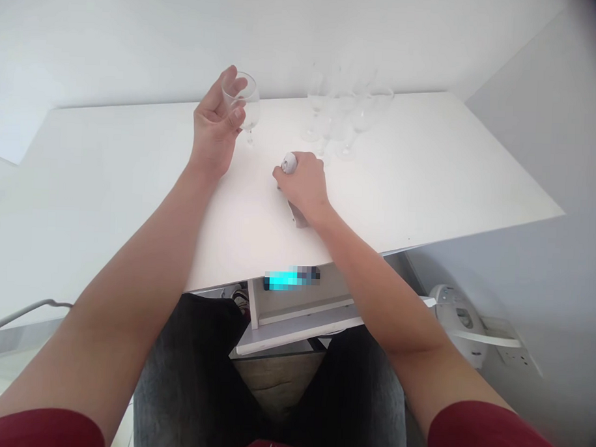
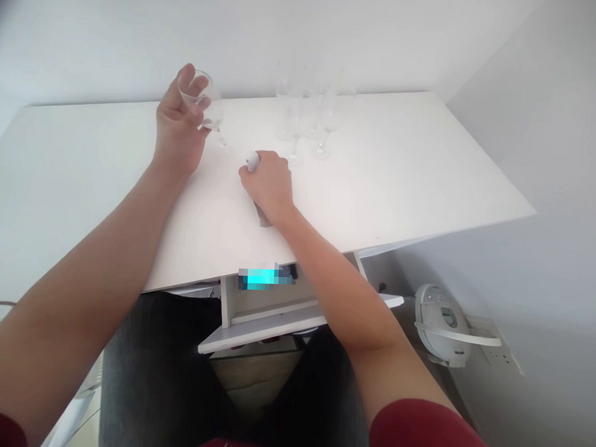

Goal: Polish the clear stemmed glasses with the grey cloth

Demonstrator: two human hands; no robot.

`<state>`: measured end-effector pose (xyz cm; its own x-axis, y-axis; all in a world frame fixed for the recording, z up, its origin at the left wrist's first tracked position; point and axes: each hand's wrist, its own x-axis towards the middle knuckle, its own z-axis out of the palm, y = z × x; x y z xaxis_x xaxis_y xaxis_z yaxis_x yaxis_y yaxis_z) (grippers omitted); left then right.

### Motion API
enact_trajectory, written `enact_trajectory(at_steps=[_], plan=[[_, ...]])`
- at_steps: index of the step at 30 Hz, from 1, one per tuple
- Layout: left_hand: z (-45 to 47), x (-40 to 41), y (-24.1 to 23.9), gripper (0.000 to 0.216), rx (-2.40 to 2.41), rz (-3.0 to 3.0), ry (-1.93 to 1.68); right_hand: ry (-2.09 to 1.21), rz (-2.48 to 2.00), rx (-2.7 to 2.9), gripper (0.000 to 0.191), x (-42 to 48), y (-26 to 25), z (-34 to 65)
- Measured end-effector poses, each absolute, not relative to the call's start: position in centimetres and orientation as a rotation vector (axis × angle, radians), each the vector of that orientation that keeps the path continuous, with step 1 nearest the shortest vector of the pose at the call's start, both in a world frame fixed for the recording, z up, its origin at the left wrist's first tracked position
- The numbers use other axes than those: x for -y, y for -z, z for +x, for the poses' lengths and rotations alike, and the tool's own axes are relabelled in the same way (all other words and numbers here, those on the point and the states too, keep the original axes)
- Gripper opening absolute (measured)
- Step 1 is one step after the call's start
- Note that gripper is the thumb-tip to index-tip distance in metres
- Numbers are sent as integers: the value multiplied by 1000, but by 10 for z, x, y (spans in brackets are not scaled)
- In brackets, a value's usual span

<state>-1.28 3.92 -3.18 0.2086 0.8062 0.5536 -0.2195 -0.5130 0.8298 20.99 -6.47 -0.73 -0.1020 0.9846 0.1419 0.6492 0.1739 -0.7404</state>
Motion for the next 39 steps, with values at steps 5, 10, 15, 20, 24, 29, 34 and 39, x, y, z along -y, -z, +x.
enact_trajectory(at_steps=[5,10,15,20,24,29,34,39], plan=[[-9,-32,30,79,-636,1619,-1467,-612,-1514,1909,28,67,7,209],[-4,-22,26,79,-750,1667,-1452,-582,-1517,1950,29,67,8,209],[-1,-28,30,74,-751,1599,-1571,-543,-1502,1956,31,67,11,209],[-2,-31,33,67,-733,1575,-1592,-461,-1529,1996,29,67,13,210],[-2,-29,33,66,-738,1599,-1594,-308,-1611,2075,12,68,13,208],[0,-23,29,77,-839,1666,-1558,-188,-1722,2128,20,74,12,204],[3,-19,26,81,-891,1697,-1527,-105,-1751,2153,24,75,17,200],[4,-24,31,78,-915,1724,-1526,-61,-1712,2194,25,76,23,200]])
